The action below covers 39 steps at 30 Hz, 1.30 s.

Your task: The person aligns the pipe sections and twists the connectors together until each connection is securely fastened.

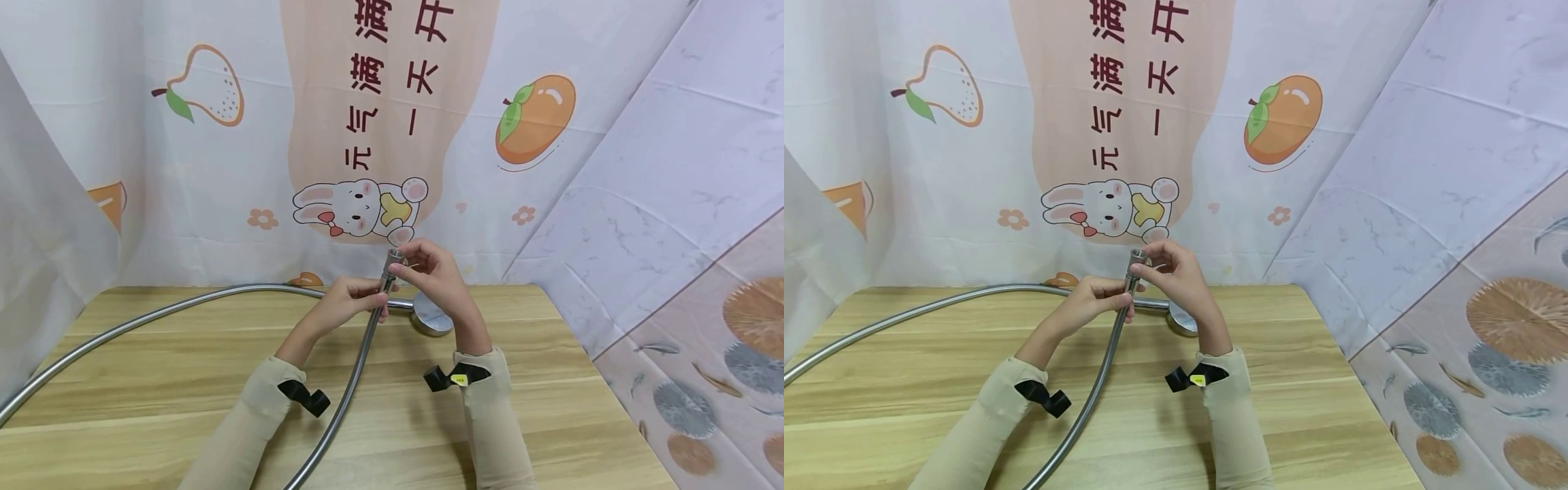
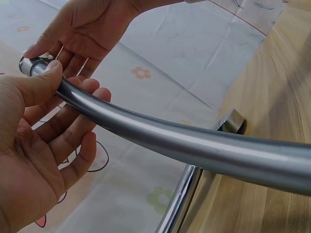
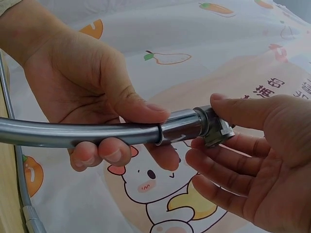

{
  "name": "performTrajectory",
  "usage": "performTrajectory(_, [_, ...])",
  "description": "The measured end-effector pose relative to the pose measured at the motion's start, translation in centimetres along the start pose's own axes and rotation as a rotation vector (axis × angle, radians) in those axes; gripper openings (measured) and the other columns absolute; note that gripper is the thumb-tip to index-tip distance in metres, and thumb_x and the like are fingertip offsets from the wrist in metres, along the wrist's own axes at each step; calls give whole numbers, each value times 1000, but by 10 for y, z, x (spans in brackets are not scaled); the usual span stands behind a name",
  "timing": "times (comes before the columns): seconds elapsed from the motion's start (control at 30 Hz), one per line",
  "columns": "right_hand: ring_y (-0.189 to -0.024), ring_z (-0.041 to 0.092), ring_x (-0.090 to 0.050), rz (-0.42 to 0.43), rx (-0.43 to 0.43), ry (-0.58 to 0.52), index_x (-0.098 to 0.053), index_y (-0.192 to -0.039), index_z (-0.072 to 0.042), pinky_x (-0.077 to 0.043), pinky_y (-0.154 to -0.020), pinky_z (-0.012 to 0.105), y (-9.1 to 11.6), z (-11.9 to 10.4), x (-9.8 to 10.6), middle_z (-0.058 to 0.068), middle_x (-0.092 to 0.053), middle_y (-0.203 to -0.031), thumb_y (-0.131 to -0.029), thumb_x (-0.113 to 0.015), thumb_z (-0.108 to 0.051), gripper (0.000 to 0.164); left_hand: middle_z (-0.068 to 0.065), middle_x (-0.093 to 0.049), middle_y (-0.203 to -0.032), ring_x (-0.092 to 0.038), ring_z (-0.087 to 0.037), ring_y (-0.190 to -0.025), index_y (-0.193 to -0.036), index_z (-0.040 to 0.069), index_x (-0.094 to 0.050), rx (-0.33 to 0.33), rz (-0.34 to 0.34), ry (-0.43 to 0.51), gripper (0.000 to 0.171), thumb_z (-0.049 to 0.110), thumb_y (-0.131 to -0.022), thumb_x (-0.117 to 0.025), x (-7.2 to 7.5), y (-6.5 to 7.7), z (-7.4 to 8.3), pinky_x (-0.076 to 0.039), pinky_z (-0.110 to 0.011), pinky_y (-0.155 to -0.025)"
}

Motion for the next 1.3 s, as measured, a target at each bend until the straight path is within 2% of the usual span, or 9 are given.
performTrajectory(0.23, [-85,12,-67,-8,-26,22,-67,-113,4,-56,-77,25,1,-1,1,13,-72,-102,-92,-73,0,23,-7,-72,-82,-71,-18,-77,-127,-2,-69,4,8,-9,31,16,-104,-60,2,1,1,-59,-31,-78])
performTrajectory(0.6, [-83,13,-69,-39,-39,41,-68,-115,3,-56,-76,24,3,-4,4,16,-73,-100,-93,-72,0,23,-14,-72,-85,-72,-18,-77,-128,-4,-67,19,10,6,32,16,-104,-60,2,0,1,-60,-32,-79])
performTrajectory(0.8, [-87,36,-70,-54,-64,48,-68,-116,3,-57,-75,25,4,-5,6,17,-73,-100,-93,-72,-1,24,-16,-72,-85,-72,-18,-77,-129,-4,-67,25,12,-3,33,18,-104,-60,2,1,1,-60,-32,-80])
performTrajectory(0.9, [-89,39,-71,-67,-73,54,-69,-117,2,-58,-76,26,4,-6,7,19,-73,-103,-93,-72,-2,25,-15,-72,-85,-72,-18,-78,-129,-3,-67,26,16,-7,33,18,-104,-60,3,0,0,-60,-32,-80])
performTrajectory(1.17, [-86,15,-71,-76,-81,59,-69,-117,3,-58,-77,26,5,-5,9,20,-72,-104,-93,-72,-2,24,-7,-73,-83,-72,-18,-78,-127,-2,-68,24,16,-13,33,21,-104,-61,4,1,1,-60,-33,-81])
performTrajectory(1.3, [-85,12,-71,-78,-74,59,-69,-117,3,-59,-78,27,5,-5,10,20,-72,-105,-94,-72,-2,24,-6,-73,-83,-72,-18,-78,-128,-2,-68,22,15,-7,33,20,-104,-61,3,1,1,-60,-33,-81])
Point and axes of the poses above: each hand's wrist, its own y-axis away from the middle knuckle, its own x-axis out of the back of the hand, z = x × y, the point moved 2 cm from there along -y, towards the middle knuckle
